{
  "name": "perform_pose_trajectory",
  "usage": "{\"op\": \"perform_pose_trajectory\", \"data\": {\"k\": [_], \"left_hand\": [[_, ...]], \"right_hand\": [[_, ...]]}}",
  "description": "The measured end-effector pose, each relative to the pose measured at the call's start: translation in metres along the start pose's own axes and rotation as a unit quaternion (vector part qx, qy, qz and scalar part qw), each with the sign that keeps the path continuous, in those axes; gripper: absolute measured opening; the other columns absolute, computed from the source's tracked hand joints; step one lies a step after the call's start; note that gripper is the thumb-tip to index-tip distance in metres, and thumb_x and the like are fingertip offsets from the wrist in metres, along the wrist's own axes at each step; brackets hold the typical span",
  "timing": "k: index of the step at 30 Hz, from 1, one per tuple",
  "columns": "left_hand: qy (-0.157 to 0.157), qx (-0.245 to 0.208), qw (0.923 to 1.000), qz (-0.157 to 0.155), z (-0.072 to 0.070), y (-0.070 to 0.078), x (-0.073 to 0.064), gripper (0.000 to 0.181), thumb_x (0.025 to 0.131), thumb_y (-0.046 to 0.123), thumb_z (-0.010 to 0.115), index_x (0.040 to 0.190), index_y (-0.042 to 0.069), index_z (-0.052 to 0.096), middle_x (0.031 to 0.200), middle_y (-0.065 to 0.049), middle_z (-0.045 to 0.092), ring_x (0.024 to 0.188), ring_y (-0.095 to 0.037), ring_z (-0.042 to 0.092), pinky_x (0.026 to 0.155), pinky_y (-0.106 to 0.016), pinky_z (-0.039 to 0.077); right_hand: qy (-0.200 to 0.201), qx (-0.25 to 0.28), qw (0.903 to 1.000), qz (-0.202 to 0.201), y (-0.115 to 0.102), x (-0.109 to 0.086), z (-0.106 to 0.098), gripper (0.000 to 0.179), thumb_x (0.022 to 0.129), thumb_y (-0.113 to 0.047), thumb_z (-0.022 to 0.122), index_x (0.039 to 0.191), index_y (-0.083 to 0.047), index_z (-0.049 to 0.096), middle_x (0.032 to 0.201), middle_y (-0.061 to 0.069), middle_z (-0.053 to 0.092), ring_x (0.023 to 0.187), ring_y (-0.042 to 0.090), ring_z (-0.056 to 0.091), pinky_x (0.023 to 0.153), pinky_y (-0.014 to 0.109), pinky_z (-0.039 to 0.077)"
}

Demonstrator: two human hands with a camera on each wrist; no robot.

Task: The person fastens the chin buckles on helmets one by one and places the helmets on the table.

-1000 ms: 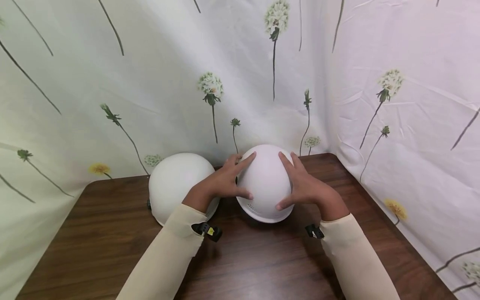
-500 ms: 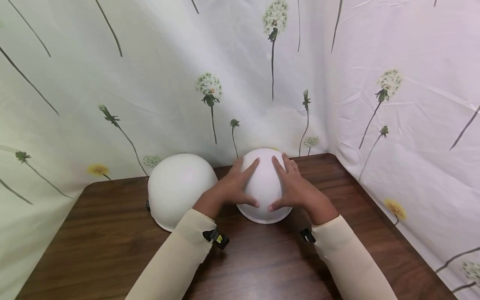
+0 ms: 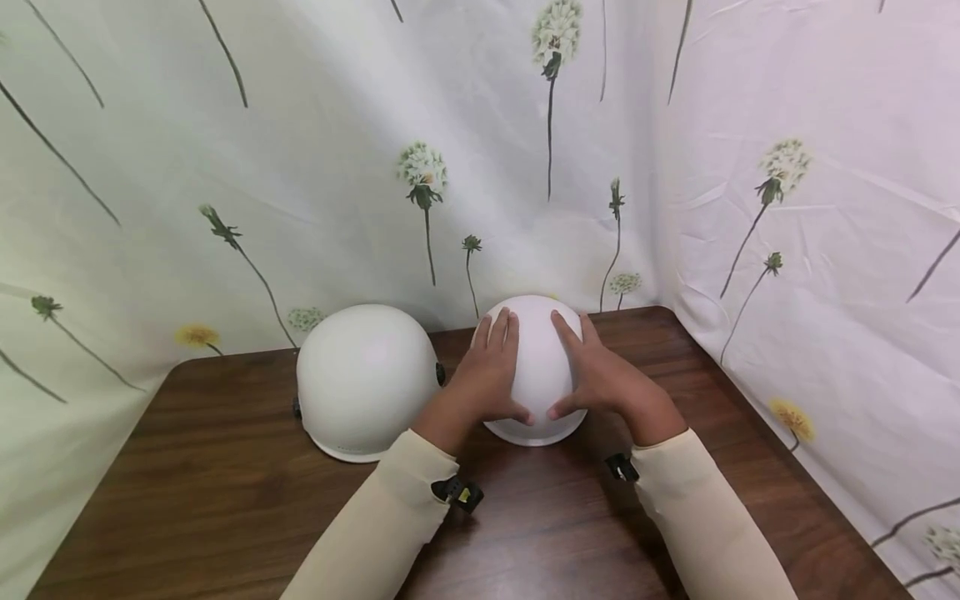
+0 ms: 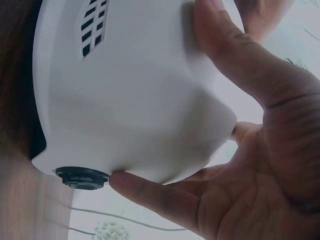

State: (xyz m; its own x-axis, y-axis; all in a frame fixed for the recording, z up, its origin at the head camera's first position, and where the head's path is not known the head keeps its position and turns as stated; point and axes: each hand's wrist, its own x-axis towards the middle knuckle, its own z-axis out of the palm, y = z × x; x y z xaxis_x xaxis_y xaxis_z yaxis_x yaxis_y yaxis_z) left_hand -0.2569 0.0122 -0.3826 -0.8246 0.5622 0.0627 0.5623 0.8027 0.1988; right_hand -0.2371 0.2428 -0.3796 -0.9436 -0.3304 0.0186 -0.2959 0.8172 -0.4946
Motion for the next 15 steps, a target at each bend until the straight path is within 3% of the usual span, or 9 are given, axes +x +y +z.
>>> {"op": "perform_pose_trajectory", "data": {"k": [5, 15], "left_hand": [[0.012, 0.052, 0.9981, -0.032, 0.004, 0.014, -0.003, 0.149, 0.071, 0.060, 0.100, 0.176, 0.008, 0.009, 0.184, -0.023, 0.004, 0.170, -0.048, 0.011, 0.130, -0.057, 0.038], [0.025, 0.111, 0.9921, -0.054, 0.016, 0.038, -0.005, 0.152, 0.068, 0.052, 0.104, 0.175, 0.001, 0.009, 0.185, -0.019, 0.004, 0.172, -0.044, 0.007, 0.128, -0.067, 0.036]], "right_hand": [[-0.004, 0.007, 0.9999, 0.007, -0.002, -0.001, -0.001, 0.152, 0.069, -0.038, 0.106, 0.178, -0.017, 0.002, 0.178, 0.035, -0.007, 0.152, 0.058, 0.042, 0.116, 0.065, 0.049], [0.001, 0.003, 1.0000, 0.004, -0.002, 0.000, -0.001, 0.152, 0.067, -0.036, 0.107, 0.178, -0.018, 0.005, 0.180, 0.031, -0.005, 0.157, 0.054, 0.037, 0.117, 0.062, 0.049]]}}
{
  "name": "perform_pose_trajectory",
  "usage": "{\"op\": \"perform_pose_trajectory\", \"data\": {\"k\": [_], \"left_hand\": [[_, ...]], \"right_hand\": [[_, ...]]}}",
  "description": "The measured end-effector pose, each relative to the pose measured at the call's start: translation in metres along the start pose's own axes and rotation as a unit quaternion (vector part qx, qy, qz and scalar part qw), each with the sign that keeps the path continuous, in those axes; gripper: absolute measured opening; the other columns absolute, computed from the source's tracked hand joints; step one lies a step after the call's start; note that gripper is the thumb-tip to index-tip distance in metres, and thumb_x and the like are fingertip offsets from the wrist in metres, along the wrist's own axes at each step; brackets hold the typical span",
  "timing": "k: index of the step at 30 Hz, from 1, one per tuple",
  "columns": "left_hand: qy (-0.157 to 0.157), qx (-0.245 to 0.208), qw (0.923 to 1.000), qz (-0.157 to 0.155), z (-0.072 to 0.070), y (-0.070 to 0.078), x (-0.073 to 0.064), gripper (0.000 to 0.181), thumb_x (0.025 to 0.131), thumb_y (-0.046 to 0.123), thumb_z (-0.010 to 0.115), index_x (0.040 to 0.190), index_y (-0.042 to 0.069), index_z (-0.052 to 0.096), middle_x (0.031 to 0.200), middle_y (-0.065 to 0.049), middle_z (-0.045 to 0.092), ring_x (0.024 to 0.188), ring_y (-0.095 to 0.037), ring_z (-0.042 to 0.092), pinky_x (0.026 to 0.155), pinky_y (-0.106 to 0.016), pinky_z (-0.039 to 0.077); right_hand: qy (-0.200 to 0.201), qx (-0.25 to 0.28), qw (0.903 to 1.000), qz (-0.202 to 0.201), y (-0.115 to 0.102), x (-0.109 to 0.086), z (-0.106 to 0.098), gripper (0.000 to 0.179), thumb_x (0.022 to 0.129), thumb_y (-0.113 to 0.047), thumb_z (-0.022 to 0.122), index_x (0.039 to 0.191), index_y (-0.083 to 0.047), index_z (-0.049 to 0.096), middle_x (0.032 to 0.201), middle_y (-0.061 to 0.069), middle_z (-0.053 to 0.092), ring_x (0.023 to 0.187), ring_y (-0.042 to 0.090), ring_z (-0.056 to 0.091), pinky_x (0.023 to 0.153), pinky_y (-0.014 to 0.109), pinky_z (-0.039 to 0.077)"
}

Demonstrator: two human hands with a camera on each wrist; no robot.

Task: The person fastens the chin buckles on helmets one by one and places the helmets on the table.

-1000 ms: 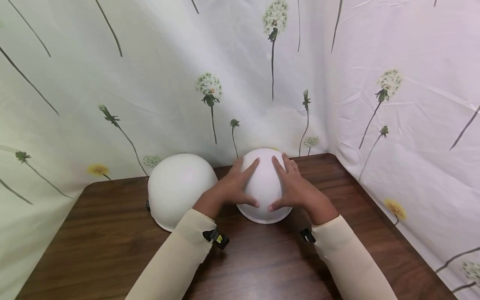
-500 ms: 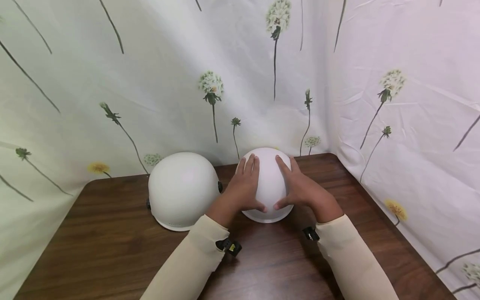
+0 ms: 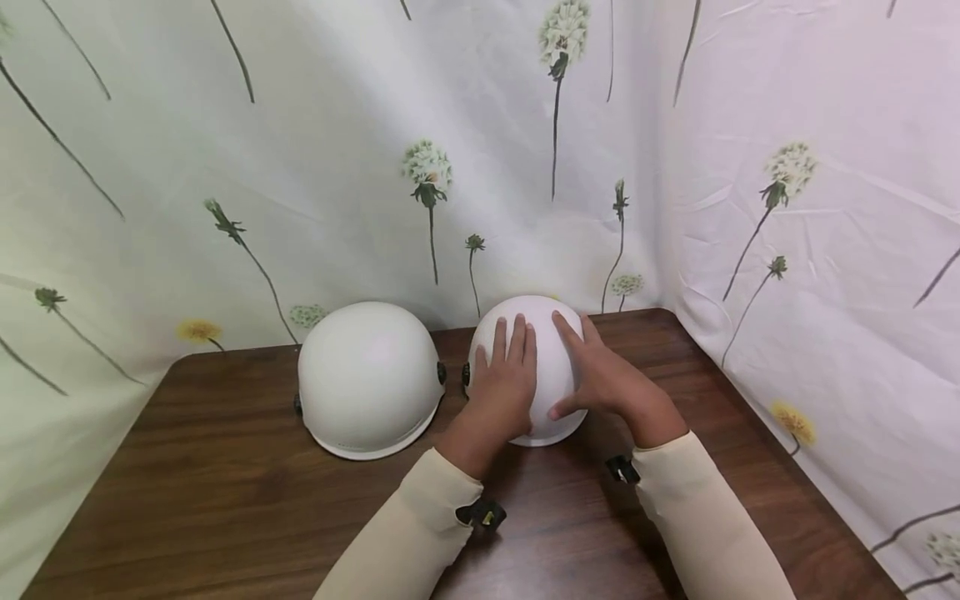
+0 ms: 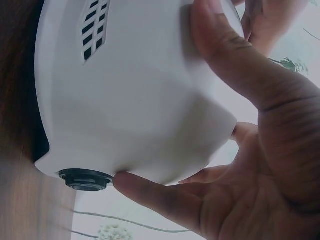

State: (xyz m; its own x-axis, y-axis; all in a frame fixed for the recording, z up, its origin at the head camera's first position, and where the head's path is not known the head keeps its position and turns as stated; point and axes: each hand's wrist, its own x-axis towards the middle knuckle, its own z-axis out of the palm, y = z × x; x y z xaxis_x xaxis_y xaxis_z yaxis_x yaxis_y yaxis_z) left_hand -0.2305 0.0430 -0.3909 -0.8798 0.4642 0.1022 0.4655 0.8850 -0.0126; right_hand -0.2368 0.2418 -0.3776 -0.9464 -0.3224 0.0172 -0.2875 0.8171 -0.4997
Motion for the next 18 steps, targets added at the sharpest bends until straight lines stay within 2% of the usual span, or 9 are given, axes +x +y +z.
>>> {"op": "perform_pose_trajectory", "data": {"k": [4, 9, 13, 18], "left_hand": [[0.000, -0.017, 0.9998, -0.009, 0.001, 0.001, -0.001, 0.152, 0.067, 0.048, 0.105, 0.175, 0.001, 0.009, 0.185, -0.018, 0.004, 0.172, -0.044, 0.007, 0.129, -0.067, 0.033], [-0.002, -0.051, 0.9985, -0.019, 0.004, -0.009, -0.002, 0.153, 0.065, 0.045, 0.107, 0.176, 0.005, 0.010, 0.186, -0.016, 0.005, 0.172, -0.042, 0.006, 0.131, -0.067, 0.030], [0.010, -0.063, 0.9980, -0.006, 0.007, -0.017, -0.001, 0.153, 0.065, 0.045, 0.107, 0.176, 0.005, 0.009, 0.186, -0.015, 0.005, 0.172, -0.041, 0.004, 0.132, -0.067, 0.028], [0.019, -0.081, 0.9965, 0.006, 0.009, -0.020, 0.002, 0.151, 0.067, 0.043, 0.107, 0.176, 0.006, 0.009, 0.186, -0.014, 0.004, 0.173, -0.040, 0.002, 0.133, -0.067, 0.025]], "right_hand": [[0.010, 0.002, 0.9999, -0.008, 0.002, 0.001, 0.002, 0.151, 0.066, -0.038, 0.108, 0.178, -0.018, 0.007, 0.180, 0.031, -0.003, 0.158, 0.054, 0.036, 0.118, 0.063, 0.048], [0.018, 0.003, 0.9995, -0.027, 0.007, 0.007, 0.011, 0.150, 0.067, -0.043, 0.107, 0.178, -0.019, 0.008, 0.181, 0.029, 0.000, 0.158, 0.053, 0.038, 0.118, 0.064, 0.047], [0.026, 0.006, 0.9994, -0.021, 0.006, 0.008, 0.012, 0.150, 0.067, -0.044, 0.106, 0.178, -0.020, 0.009, 0.181, 0.029, 0.000, 0.157, 0.053, 0.038, 0.118, 0.064, 0.048], [0.022, 0.007, 0.9997, -0.008, 0.006, 0.007, 0.010, 0.149, 0.069, -0.045, 0.105, 0.178, -0.022, 0.006, 0.182, 0.029, -0.004, 0.156, 0.055, 0.040, 0.116, 0.064, 0.049]]}}
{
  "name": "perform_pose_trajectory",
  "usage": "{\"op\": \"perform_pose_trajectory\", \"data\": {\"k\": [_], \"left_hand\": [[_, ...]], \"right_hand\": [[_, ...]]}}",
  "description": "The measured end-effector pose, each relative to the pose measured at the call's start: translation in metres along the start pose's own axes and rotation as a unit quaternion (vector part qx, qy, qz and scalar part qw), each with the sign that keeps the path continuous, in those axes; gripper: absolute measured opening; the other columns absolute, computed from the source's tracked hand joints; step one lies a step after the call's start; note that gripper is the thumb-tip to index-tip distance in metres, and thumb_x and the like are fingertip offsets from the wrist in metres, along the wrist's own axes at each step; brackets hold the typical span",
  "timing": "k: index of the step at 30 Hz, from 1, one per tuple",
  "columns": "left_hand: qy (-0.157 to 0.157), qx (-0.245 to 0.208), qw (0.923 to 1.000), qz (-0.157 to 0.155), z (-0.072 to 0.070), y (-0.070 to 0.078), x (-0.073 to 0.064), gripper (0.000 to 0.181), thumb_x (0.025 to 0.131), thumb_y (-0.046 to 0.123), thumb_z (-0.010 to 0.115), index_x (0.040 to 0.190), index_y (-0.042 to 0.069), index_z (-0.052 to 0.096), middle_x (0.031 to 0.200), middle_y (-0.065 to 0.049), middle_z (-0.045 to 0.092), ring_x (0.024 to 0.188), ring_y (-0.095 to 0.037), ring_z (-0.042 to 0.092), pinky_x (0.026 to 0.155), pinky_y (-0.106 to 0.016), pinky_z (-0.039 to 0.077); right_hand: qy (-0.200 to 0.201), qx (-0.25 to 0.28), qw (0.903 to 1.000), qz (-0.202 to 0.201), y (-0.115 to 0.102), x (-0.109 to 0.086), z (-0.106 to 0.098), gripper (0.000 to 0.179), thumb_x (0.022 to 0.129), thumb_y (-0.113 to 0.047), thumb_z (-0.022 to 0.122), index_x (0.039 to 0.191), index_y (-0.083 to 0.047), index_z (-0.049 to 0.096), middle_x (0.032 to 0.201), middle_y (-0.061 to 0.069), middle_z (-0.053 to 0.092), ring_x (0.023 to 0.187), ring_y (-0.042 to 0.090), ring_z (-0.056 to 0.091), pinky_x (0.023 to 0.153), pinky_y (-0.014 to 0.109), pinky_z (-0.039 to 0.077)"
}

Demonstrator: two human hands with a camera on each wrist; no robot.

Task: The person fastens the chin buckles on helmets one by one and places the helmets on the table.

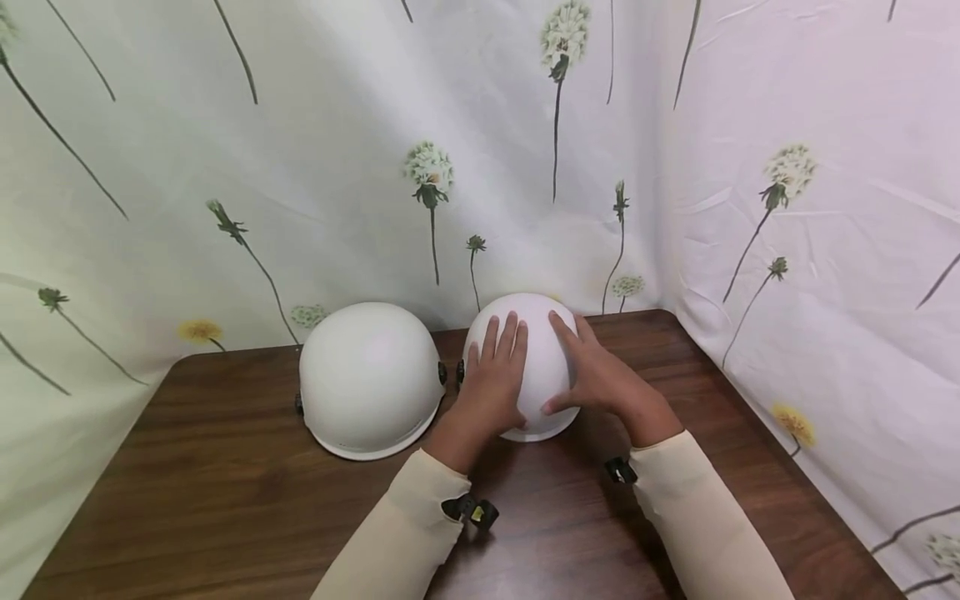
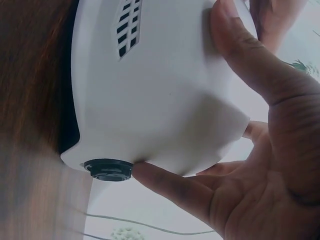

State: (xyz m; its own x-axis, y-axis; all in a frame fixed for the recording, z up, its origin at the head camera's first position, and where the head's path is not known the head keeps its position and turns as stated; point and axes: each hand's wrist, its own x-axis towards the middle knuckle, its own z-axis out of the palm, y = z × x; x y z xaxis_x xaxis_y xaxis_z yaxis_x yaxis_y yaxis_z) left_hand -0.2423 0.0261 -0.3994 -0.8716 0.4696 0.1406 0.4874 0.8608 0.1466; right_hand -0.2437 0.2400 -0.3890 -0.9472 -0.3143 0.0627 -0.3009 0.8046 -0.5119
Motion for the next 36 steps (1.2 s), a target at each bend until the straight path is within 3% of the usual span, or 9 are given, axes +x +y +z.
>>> {"op": "perform_pose_trajectory", "data": {"k": [9, 21, 33, 36], "left_hand": [[0.009, -0.034, 0.9994, 0.008, 0.005, 0.001, 0.003, 0.151, 0.068, 0.040, 0.107, 0.176, 0.007, 0.008, 0.186, -0.014, 0.001, 0.173, -0.040, -0.002, 0.134, -0.069, 0.020], [0.007, -0.022, 0.9997, -0.002, 0.004, 0.000, 0.003, 0.151, 0.068, 0.043, 0.106, 0.177, 0.008, 0.007, 0.186, -0.013, -0.001, 0.173, -0.040, -0.002, 0.134, -0.069, 0.020], [0.004, -0.010, 0.9998, 0.019, 0.002, -0.005, -0.012, 0.133, 0.078, 0.043, 0.100, 0.177, 0.015, 0.016, 0.184, -0.023, -0.002, 0.171, -0.049, 0.002, 0.130, -0.072, 0.025], [0.010, 0.001, 0.9995, 0.029, 0.001, -0.005, -0.017, 0.129, 0.079, 0.041, 0.100, 0.176, 0.017, 0.020, 0.184, -0.024, -0.001, 0.170, -0.051, 0.004, 0.129, -0.074, 0.027]], "right_hand": [[-0.012, 0.012, 0.9997, 0.016, 0.005, -0.002, -0.002, 0.147, 0.073, -0.046, 0.103, 0.178, -0.028, 0.002, 0.182, 0.026, -0.010, 0.154, 0.056, 0.043, 0.115, 0.065, 0.049], [-0.018, 0.021, 0.9995, 0.015, 0.006, 0.001, -0.001, 0.148, 0.073, -0.045, 0.103, 0.178, -0.030, -0.001, 0.183, 0.024, -0.014, 0.156, 0.056, 0.040, 0.114, 0.064, 0.050], [-0.027, 0.028, 0.9991, 0.018, 0.001, 0.003, 0.003, 0.148, 0.075, -0.043, 0.103, 0.178, -0.026, -0.003, 0.181, 0.026, -0.018, 0.159, 0.056, 0.033, 0.117, 0.064, 0.048], [-0.027, 0.027, 0.9991, 0.018, 0.000, 0.002, 0.002, 0.148, 0.076, -0.041, 0.102, 0.178, -0.023, -0.004, 0.180, 0.028, -0.020, 0.163, 0.057, 0.025, 0.118, 0.066, 0.046]]}}
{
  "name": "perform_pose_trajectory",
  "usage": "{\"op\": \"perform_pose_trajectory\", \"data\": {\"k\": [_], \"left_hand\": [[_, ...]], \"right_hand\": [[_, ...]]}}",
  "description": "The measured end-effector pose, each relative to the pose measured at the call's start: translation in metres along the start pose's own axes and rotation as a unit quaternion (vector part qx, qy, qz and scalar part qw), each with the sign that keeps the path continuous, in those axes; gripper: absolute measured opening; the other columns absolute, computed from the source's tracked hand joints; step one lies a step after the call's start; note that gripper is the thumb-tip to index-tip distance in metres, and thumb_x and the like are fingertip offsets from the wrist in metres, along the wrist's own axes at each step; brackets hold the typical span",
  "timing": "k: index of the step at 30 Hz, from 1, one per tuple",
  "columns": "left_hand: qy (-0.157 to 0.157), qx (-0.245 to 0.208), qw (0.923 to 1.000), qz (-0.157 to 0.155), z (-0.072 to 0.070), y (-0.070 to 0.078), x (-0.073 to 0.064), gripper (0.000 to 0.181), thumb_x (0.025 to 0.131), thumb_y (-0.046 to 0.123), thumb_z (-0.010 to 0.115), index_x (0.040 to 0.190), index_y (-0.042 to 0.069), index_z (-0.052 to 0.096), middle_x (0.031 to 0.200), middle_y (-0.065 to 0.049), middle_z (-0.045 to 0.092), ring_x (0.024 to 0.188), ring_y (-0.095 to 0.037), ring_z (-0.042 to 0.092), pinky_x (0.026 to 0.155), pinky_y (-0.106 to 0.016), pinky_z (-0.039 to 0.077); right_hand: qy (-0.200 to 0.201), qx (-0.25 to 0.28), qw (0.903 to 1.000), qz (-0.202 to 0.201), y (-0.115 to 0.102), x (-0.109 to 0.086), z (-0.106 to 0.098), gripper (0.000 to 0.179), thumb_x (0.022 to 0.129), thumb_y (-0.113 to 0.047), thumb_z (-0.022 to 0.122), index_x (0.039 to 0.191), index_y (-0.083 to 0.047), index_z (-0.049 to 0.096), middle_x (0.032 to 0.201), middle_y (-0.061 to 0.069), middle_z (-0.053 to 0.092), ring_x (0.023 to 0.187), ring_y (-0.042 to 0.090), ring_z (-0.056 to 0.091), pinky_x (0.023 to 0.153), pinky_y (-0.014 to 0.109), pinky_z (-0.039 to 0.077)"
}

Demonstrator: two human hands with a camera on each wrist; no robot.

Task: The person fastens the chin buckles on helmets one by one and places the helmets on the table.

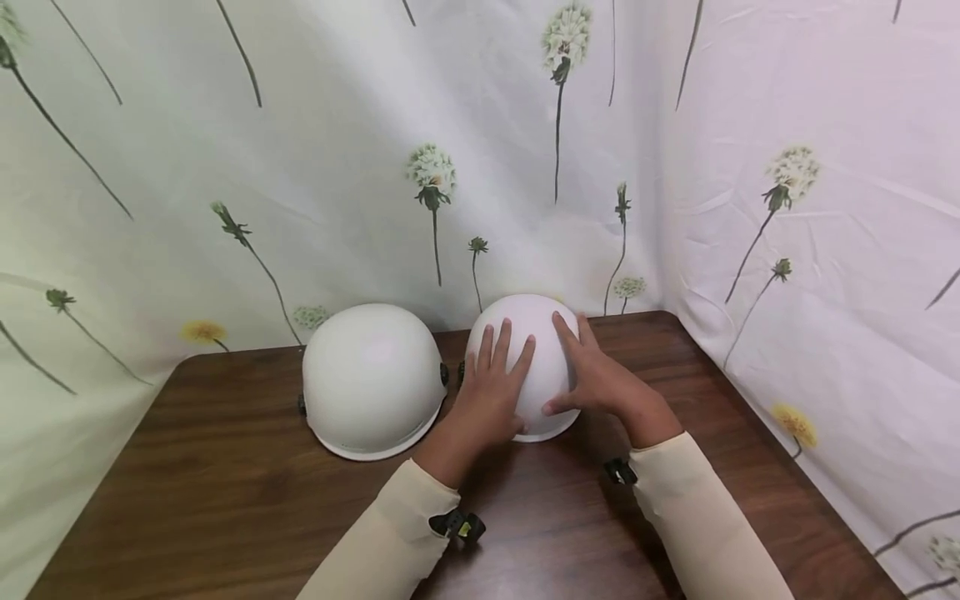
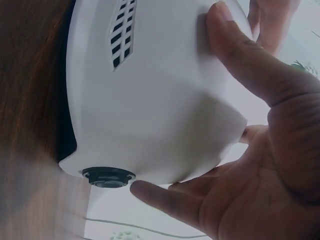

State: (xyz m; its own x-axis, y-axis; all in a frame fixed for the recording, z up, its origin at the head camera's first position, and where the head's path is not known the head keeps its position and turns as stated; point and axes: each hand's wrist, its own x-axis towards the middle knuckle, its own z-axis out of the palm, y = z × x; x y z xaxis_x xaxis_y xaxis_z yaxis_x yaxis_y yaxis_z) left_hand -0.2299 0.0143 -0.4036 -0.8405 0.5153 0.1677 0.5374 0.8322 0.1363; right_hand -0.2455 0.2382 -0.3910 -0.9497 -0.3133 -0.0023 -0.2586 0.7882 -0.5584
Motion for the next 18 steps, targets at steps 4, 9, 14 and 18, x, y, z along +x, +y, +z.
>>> {"op": "perform_pose_trajectory", "data": {"k": [4, 9, 14, 18], "left_hand": [[0.009, 0.023, 0.9996, 0.009, -0.005, -0.001, -0.012, 0.129, 0.076, 0.040, 0.102, 0.176, 0.018, 0.024, 0.183, -0.024, 0.001, 0.170, -0.052, 0.007, 0.127, -0.074, 0.031], [0.020, 0.045, 0.9987, 0.012, -0.018, -0.003, -0.029, 0.127, 0.074, 0.039, 0.102, 0.175, 0.018, 0.028, 0.183, -0.024, 0.003, 0.169, -0.052, 0.009, 0.127, -0.074, 0.032], [0.042, 0.035, 0.9985, -0.004, -0.034, -0.011, -0.048, 0.121, 0.075, 0.033, 0.103, 0.173, 0.017, 0.033, 0.183, -0.025, 0.006, 0.169, -0.052, 0.009, 0.126, -0.077, 0.028], [0.058, 0.033, 0.9976, -0.017, -0.047, -0.018, -0.061, 0.120, 0.075, 0.037, 0.103, 0.172, 0.017, 0.035, 0.182, -0.026, 0.009, 0.168, -0.053, 0.012, 0.125, -0.080, 0.026]], "right_hand": [[-0.004, -0.008, 1.0000, 0.001, -0.006, 0.000, 0.000, 0.148, 0.078, -0.040, 0.101, 0.177, -0.015, -0.005, 0.179, 0.029, -0.022, 0.168, 0.056, 0.000, 0.124, 0.070, 0.038], [-0.003, -0.020, 0.9997, 0.011, -0.013, -0.002, -0.001, 0.152, 0.076, -0.042, 0.102, 0.176, -0.013, -0.008, 0.180, 0.023, -0.027, 0.167, 0.052, -0.018, 0.125, 0.082, 0.021], [0.013, -0.042, 0.9990, 0.010, -0.027, -0.005, -0.002, 0.152, 0.075, -0.041, 0.103, 0.177, -0.017, -0.007, 0.181, 0.018, -0.026, 0.169, 0.046, -0.020, 0.121, 0.090, 0.001], [0.022, -0.052, 0.9984, -0.008, -0.040, -0.009, 0.001, 0.148, 0.077, -0.038, 0.102, 0.177, -0.020, -0.006, 0.182, 0.013, -0.027, 0.169, 0.044, -0.021, 0.121, 0.088, -0.011]]}}
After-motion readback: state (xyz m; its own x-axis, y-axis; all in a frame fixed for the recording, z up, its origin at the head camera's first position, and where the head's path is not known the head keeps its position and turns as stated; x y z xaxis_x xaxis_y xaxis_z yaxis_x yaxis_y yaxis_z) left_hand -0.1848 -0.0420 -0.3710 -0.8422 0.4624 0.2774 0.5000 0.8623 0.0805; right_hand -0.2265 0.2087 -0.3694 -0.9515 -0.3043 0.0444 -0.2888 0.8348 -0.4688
